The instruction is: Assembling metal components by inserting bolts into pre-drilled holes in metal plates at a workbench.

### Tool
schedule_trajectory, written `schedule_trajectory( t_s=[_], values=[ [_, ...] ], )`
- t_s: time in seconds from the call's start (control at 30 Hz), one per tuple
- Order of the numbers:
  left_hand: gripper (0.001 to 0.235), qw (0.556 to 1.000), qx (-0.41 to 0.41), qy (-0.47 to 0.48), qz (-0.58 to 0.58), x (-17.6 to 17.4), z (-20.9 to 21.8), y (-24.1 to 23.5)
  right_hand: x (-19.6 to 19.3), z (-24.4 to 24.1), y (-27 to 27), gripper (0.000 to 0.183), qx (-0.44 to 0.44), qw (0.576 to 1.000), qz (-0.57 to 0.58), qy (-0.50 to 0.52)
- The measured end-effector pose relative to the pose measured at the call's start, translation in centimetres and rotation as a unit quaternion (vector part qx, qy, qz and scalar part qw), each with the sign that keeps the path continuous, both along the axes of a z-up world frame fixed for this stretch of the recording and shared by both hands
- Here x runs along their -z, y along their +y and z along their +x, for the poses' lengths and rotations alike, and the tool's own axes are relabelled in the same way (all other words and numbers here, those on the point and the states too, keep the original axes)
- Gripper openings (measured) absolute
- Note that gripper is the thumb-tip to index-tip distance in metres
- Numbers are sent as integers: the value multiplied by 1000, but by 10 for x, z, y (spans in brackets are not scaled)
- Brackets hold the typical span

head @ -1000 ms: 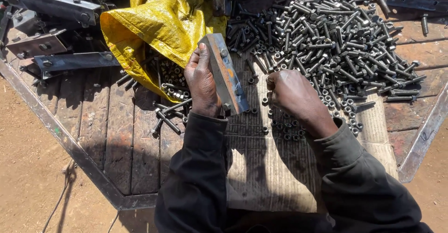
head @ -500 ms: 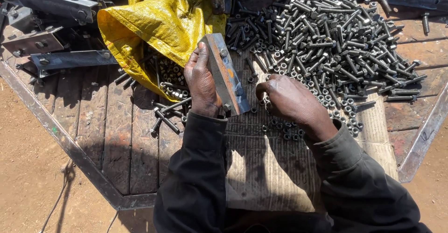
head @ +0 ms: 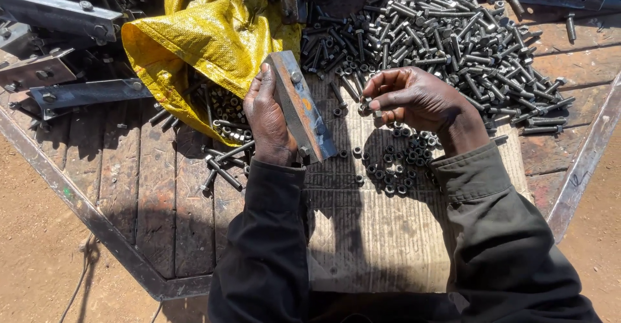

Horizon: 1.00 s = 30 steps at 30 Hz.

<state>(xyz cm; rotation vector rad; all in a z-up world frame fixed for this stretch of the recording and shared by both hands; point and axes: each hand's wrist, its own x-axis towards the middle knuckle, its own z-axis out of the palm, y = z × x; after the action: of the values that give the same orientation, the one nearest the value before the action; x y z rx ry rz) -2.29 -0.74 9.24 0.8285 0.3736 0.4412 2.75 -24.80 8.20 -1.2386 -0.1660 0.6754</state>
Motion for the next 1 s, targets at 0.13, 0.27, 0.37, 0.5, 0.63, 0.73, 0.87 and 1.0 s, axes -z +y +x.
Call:
schedule_trajectory(
  t_s=[0.13,0.27,0.37,0.5,0.63,0.73,0.87,1.0],
  values=[
    [18,1000,-1,9,-4,-2,-1,1,-19,-12,8,23,18,987,144,64],
    [18,1000,-6,1,-6,-3,-3,0,-21,-21,21,24,1,999,38,1],
    [18,1000,-11,5,10,-6,-5,-2,-39,-29,35,23,-71,943,-280,-162],
    [21,1000,-9,-1,-25,-3,-2,-2,-50,-42,49,24,-231,729,-558,-323],
    [24,999,1,-25,-26,3,0,0,-41,-43,52,36,-241,684,-600,-338],
    [36,996,68,-16,-63,8,3,2,-34,-34,48,30,-237,715,-557,-350],
    [50,984,129,11,-119,14,9,-1,-12,-16,36,21,-43,948,-263,-175],
    [47,959,229,40,-162,52,18,2,5,-5,35,23,109,987,-33,-116]
  ],
)
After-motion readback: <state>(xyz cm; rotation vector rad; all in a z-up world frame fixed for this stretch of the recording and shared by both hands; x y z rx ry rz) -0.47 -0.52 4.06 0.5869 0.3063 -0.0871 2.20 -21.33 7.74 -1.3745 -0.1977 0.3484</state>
